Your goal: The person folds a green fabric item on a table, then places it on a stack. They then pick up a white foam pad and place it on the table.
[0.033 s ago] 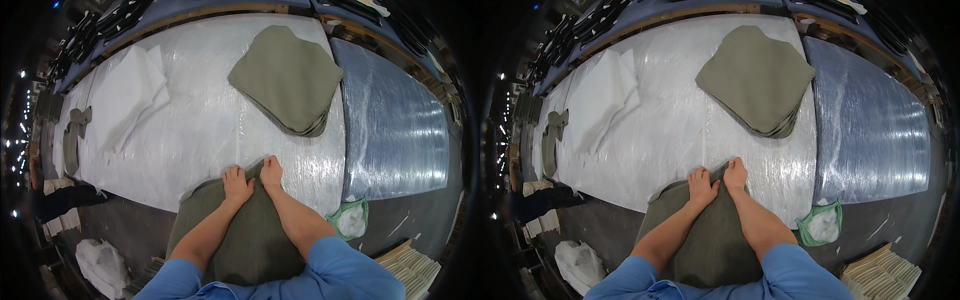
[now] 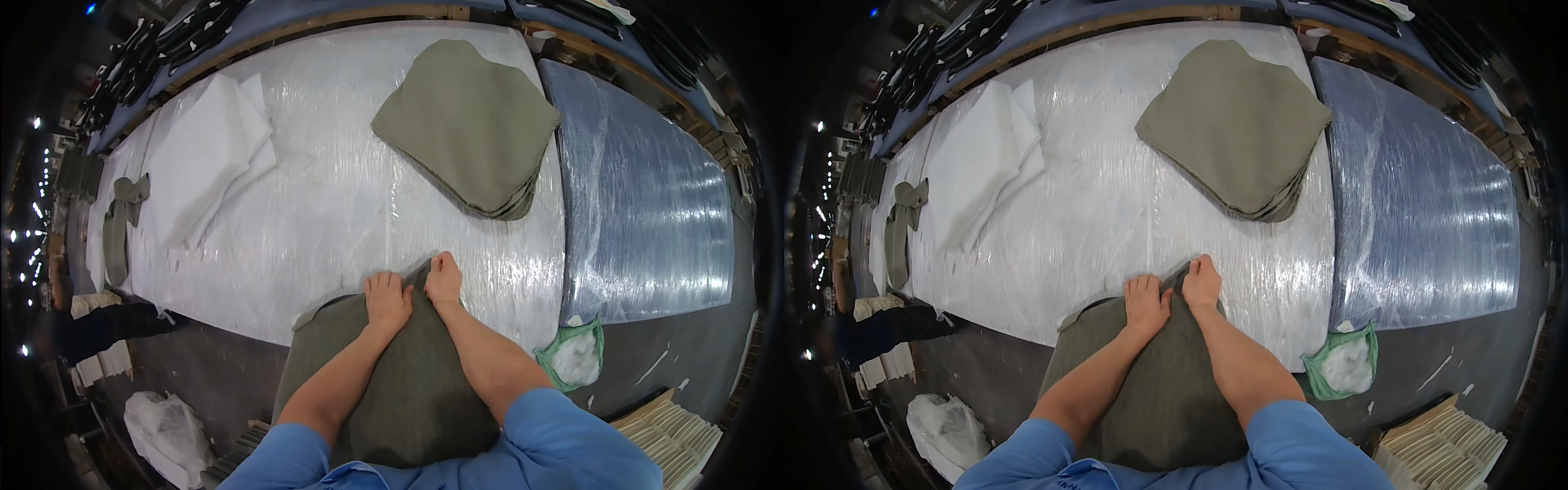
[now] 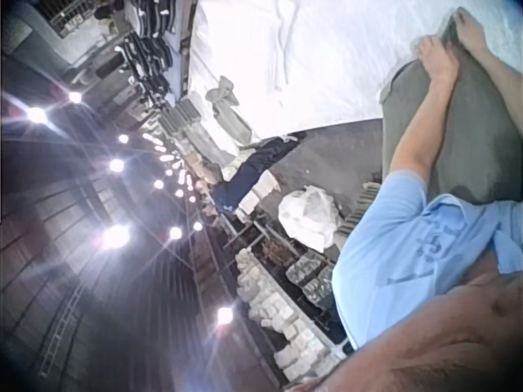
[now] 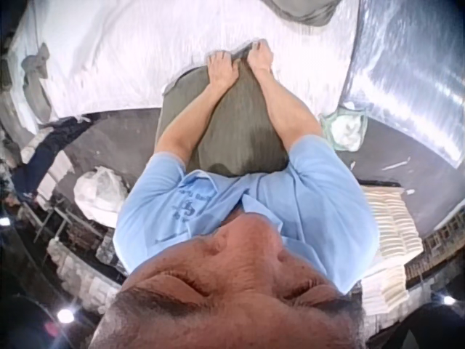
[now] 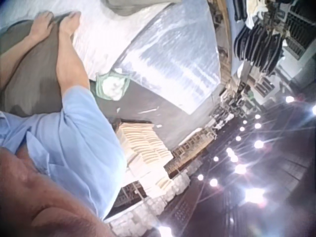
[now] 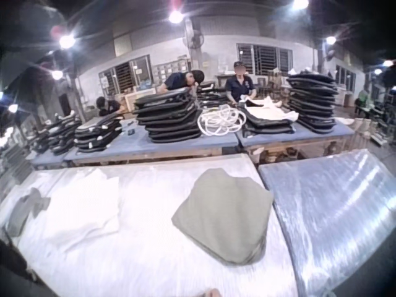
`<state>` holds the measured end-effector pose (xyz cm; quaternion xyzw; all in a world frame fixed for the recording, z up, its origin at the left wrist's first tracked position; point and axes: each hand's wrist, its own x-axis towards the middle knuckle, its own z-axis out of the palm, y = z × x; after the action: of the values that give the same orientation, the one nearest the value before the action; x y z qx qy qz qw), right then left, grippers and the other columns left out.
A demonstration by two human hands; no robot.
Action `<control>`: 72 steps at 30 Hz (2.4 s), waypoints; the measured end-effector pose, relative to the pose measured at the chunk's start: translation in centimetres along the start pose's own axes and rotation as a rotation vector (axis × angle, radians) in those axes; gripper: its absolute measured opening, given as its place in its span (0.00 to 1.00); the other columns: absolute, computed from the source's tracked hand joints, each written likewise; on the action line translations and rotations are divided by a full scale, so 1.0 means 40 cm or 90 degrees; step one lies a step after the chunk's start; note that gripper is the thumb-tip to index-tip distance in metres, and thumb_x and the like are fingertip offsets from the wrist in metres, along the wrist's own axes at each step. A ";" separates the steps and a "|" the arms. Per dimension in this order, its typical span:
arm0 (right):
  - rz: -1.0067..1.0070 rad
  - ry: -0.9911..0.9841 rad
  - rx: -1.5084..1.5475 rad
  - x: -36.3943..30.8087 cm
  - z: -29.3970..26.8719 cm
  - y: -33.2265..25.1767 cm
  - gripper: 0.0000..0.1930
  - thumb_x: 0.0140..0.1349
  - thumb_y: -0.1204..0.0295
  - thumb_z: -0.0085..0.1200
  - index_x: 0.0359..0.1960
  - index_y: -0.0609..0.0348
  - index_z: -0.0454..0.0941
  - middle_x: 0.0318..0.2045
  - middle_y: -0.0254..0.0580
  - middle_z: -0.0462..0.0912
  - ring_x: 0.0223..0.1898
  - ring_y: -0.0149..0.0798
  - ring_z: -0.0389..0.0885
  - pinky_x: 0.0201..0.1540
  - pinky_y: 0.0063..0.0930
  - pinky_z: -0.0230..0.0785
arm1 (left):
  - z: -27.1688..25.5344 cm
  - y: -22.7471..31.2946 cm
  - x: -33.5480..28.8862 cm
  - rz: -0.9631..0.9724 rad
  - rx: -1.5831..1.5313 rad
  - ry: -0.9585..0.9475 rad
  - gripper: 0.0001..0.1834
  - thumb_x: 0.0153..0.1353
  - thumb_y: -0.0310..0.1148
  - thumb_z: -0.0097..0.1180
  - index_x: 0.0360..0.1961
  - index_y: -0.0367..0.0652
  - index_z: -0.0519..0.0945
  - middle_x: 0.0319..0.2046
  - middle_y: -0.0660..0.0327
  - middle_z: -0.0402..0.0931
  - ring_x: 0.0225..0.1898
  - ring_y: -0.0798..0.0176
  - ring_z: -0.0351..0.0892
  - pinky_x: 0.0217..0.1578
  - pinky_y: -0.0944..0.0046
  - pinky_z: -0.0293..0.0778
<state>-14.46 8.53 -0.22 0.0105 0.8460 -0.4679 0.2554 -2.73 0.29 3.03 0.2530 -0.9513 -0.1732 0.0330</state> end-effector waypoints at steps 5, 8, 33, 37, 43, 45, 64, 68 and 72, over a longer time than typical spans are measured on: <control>0.036 -0.155 -0.166 0.001 -0.032 -0.002 0.11 0.72 0.65 0.51 0.42 0.61 0.79 0.37 0.57 0.87 0.44 0.60 0.86 0.48 0.49 0.76 | 0.006 0.004 0.006 -0.066 -0.049 -0.033 0.09 0.70 0.38 0.55 0.38 0.44 0.75 0.34 0.53 0.82 0.43 0.44 0.81 0.50 0.44 0.66; -0.053 -0.106 -0.332 -0.001 -0.007 0.011 0.13 0.72 0.63 0.51 0.43 0.61 0.81 0.37 0.55 0.88 0.39 0.55 0.87 0.45 0.45 0.79 | 0.012 -0.002 0.005 -0.066 -0.068 -0.014 0.10 0.72 0.38 0.52 0.37 0.44 0.74 0.31 0.51 0.82 0.38 0.41 0.82 0.44 0.42 0.68; -0.114 0.133 -0.248 0.022 0.103 -0.006 0.16 0.72 0.60 0.49 0.35 0.61 0.82 0.32 0.56 0.85 0.38 0.61 0.84 0.43 0.52 0.74 | 0.066 -0.042 0.047 -0.171 -0.138 -0.062 0.14 0.75 0.42 0.47 0.39 0.44 0.76 0.28 0.45 0.82 0.33 0.35 0.83 0.36 0.35 0.73; -0.077 0.082 -0.225 -0.009 0.098 -0.031 0.15 0.72 0.61 0.50 0.37 0.60 0.82 0.34 0.55 0.86 0.39 0.61 0.85 0.43 0.53 0.75 | 0.080 -0.056 0.039 -0.181 -0.139 -0.042 0.14 0.74 0.43 0.48 0.40 0.44 0.77 0.27 0.45 0.82 0.33 0.35 0.82 0.36 0.34 0.72; -0.072 0.085 -0.229 -0.004 0.097 -0.027 0.15 0.72 0.60 0.50 0.38 0.58 0.82 0.34 0.55 0.86 0.39 0.61 0.85 0.44 0.51 0.75 | 0.065 -0.073 0.044 -0.120 -0.142 -0.010 0.16 0.72 0.46 0.51 0.37 0.44 0.79 0.27 0.47 0.83 0.33 0.37 0.82 0.37 0.41 0.71; -0.092 0.099 -0.218 0.013 0.098 -0.014 0.15 0.72 0.60 0.50 0.37 0.59 0.82 0.33 0.56 0.86 0.38 0.61 0.84 0.43 0.52 0.74 | 0.032 -0.124 0.048 -0.021 -0.066 -0.051 0.18 0.71 0.48 0.53 0.35 0.45 0.80 0.27 0.48 0.83 0.33 0.39 0.82 0.38 0.42 0.71; -0.118 0.097 -0.254 0.007 0.105 -0.039 0.13 0.70 0.63 0.54 0.35 0.60 0.82 0.32 0.56 0.86 0.37 0.62 0.84 0.42 0.52 0.74 | -0.010 -0.301 -0.005 -0.078 -0.032 0.018 0.23 0.69 0.50 0.58 0.26 0.42 0.79 0.21 0.50 0.77 0.26 0.41 0.79 0.29 0.44 0.72; -0.131 0.092 -0.276 0.014 0.113 -0.047 0.12 0.68 0.63 0.56 0.36 0.59 0.83 0.32 0.55 0.86 0.39 0.59 0.86 0.44 0.49 0.76 | -0.062 -0.284 -0.007 -0.060 0.034 0.074 0.16 0.66 0.46 0.61 0.37 0.43 0.80 0.34 0.50 0.81 0.39 0.43 0.81 0.40 0.45 0.72; -0.125 -0.164 -0.209 0.049 0.036 -0.070 0.16 0.66 0.62 0.59 0.51 0.57 0.81 0.48 0.51 0.85 0.51 0.54 0.83 0.55 0.45 0.74 | -0.193 -0.239 -0.049 0.053 0.008 0.139 0.21 0.64 0.42 0.62 0.53 0.41 0.79 0.49 0.49 0.79 0.53 0.44 0.76 0.53 0.45 0.68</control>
<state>-16.26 5.38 0.49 -0.1731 0.8682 -0.3440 0.3129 4.62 -8.92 7.01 0.2306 -0.9528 -0.1373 0.1417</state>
